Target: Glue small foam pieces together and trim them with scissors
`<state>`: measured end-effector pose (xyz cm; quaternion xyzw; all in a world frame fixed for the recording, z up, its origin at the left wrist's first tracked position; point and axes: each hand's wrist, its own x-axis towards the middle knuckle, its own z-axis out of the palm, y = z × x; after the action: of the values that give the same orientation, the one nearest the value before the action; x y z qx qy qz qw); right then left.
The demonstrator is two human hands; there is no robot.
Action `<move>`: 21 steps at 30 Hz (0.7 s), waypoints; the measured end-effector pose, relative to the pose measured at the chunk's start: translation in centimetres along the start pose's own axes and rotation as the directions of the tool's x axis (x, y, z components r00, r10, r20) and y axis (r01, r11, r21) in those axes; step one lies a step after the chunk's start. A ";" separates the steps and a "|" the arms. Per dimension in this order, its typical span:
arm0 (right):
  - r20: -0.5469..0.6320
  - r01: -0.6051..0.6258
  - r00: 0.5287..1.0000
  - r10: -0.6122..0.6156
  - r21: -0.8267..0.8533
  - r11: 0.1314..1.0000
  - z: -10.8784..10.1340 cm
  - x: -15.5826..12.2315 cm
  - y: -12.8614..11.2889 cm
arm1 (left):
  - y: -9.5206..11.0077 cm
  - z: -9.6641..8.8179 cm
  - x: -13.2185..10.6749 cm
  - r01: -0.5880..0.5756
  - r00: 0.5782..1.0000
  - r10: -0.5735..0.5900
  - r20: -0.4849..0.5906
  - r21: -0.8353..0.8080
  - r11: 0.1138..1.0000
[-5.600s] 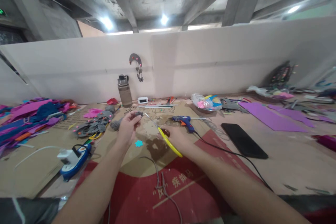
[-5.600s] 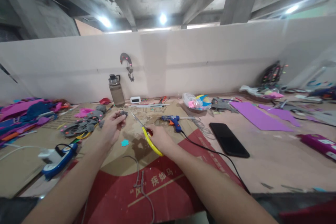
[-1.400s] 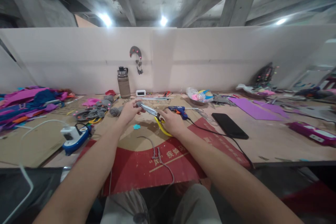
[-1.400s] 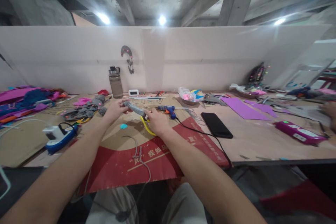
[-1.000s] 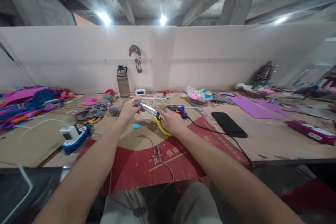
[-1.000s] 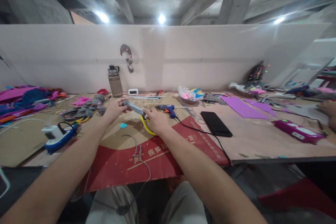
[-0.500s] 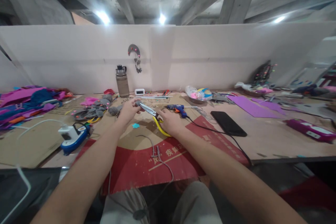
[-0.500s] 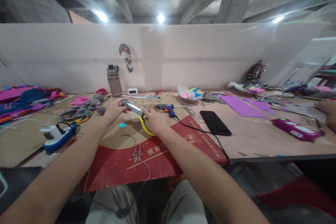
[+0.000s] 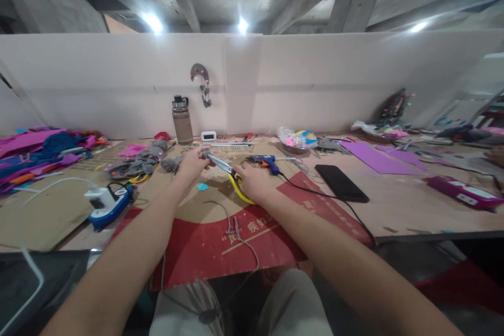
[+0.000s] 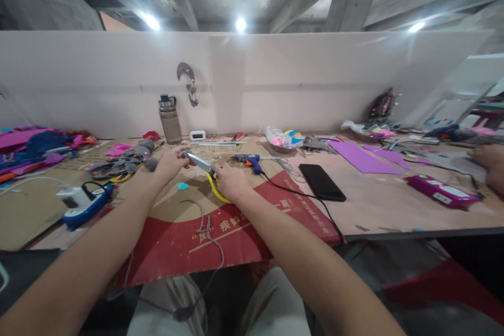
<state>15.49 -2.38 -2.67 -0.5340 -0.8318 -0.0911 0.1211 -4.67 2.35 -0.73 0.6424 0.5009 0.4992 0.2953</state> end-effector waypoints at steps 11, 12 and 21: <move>-0.021 0.009 1.000 -0.008 0.026 1.000 -0.1 -0.2 0.0 | -0.2 0.0 0.1 -0.014 1.000 0.015 0.025 -0.043 0.999; -0.027 0.010 1.000 -0.009 0.028 1.000 -0.1 -0.1 0.0 | -0.1 -0.1 0.1 -0.014 1.000 0.015 0.027 -0.051 0.999; -0.055 -0.016 0.998 0.017 0.011 1.000 0.7 0.2 0.4 | -0.5 -0.2 0.3 0.015 0.998 -0.007 0.061 -0.134 0.991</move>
<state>15.74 -1.86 -3.25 -0.5374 -0.8242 -0.1003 0.1476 -5.02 2.76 -0.98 0.6331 0.4604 0.5106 0.3558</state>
